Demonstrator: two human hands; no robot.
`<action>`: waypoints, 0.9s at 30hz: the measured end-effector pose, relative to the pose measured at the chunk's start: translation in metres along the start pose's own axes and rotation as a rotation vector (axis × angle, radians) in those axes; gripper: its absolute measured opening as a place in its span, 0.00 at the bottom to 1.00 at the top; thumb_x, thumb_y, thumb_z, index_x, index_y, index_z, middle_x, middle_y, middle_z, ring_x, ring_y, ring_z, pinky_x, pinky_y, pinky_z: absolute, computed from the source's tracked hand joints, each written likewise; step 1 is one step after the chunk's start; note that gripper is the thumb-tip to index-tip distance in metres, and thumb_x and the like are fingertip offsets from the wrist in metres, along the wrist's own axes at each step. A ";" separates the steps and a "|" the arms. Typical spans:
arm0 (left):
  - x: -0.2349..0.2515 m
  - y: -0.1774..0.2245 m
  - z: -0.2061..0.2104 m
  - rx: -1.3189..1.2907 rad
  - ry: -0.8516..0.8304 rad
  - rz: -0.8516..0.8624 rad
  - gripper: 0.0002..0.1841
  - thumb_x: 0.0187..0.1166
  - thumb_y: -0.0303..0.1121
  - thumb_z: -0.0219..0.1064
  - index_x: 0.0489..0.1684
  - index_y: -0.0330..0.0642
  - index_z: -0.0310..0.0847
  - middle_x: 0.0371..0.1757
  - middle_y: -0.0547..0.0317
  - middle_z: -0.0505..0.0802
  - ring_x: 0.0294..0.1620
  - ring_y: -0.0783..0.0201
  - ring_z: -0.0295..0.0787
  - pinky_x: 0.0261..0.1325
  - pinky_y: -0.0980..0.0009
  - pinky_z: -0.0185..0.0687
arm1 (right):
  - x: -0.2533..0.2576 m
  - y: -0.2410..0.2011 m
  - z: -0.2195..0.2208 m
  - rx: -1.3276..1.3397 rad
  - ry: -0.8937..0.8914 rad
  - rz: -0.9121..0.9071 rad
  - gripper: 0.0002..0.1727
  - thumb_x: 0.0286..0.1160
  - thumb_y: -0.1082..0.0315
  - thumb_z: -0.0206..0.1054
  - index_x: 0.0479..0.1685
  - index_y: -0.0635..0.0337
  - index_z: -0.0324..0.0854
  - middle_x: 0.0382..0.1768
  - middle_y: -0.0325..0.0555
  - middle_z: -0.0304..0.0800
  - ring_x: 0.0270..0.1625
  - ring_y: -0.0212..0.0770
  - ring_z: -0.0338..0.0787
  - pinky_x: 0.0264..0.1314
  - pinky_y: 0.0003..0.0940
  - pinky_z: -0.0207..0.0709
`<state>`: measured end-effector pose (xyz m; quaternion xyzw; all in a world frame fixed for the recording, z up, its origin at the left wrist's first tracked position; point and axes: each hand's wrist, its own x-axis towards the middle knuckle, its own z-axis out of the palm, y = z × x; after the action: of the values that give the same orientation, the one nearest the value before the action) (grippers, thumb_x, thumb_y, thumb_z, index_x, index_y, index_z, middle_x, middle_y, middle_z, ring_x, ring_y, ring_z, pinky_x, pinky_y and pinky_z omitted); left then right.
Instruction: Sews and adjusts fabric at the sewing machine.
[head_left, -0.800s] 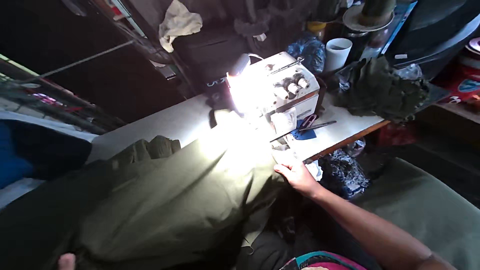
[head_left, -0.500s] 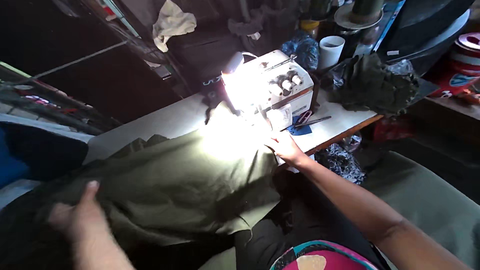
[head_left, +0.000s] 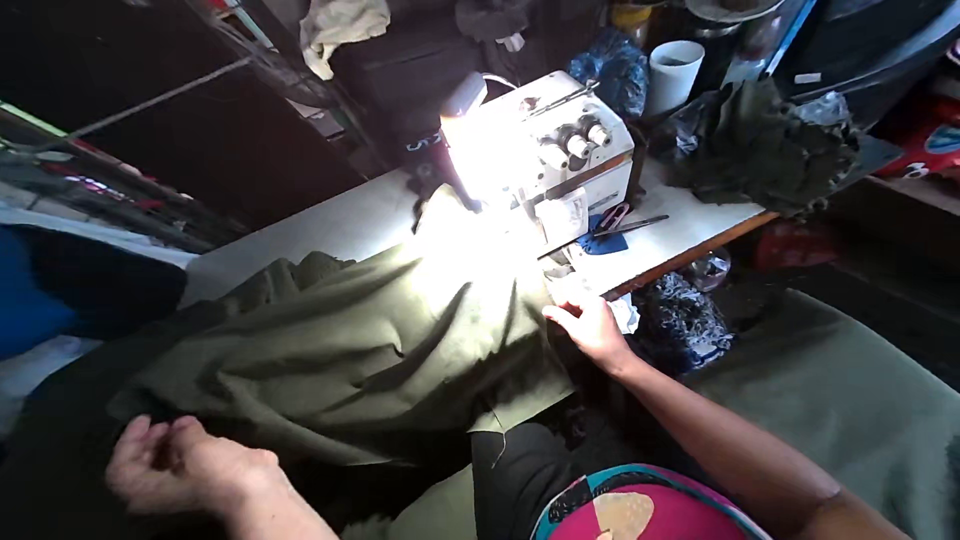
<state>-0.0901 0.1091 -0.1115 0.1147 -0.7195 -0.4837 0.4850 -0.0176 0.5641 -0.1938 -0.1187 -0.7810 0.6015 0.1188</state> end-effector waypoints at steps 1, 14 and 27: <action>-0.015 0.004 -0.002 0.032 0.038 0.042 0.24 0.83 0.24 0.60 0.75 0.19 0.68 0.72 0.33 0.81 0.71 0.56 0.79 0.74 0.70 0.74 | 0.001 0.001 0.000 0.052 -0.001 0.006 0.16 0.73 0.52 0.75 0.31 0.57 0.89 0.28 0.38 0.91 0.31 0.31 0.90 0.41 0.34 0.88; -0.232 0.068 0.081 0.102 -0.673 0.794 0.19 0.79 0.50 0.64 0.66 0.61 0.83 0.70 0.56 0.83 0.77 0.52 0.71 0.82 0.52 0.58 | -0.022 -0.013 -0.011 0.636 -0.130 0.204 0.03 0.69 0.81 0.72 0.35 0.69 0.84 0.28 0.46 0.90 0.29 0.36 0.91 0.37 0.31 0.90; -0.260 0.085 0.117 -0.040 -0.803 0.827 0.15 0.81 0.41 0.64 0.60 0.55 0.92 0.63 0.62 0.93 0.75 0.54 0.76 0.80 0.48 0.52 | -0.018 -0.025 -0.018 0.897 -0.197 0.463 0.11 0.88 0.71 0.58 0.42 0.69 0.83 0.30 0.48 0.91 0.29 0.36 0.91 0.36 0.29 0.88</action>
<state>-0.0280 0.3856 -0.2022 -0.3782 -0.8228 -0.2730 0.3246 0.0040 0.5685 -0.1657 -0.1689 -0.4069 0.8962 -0.0525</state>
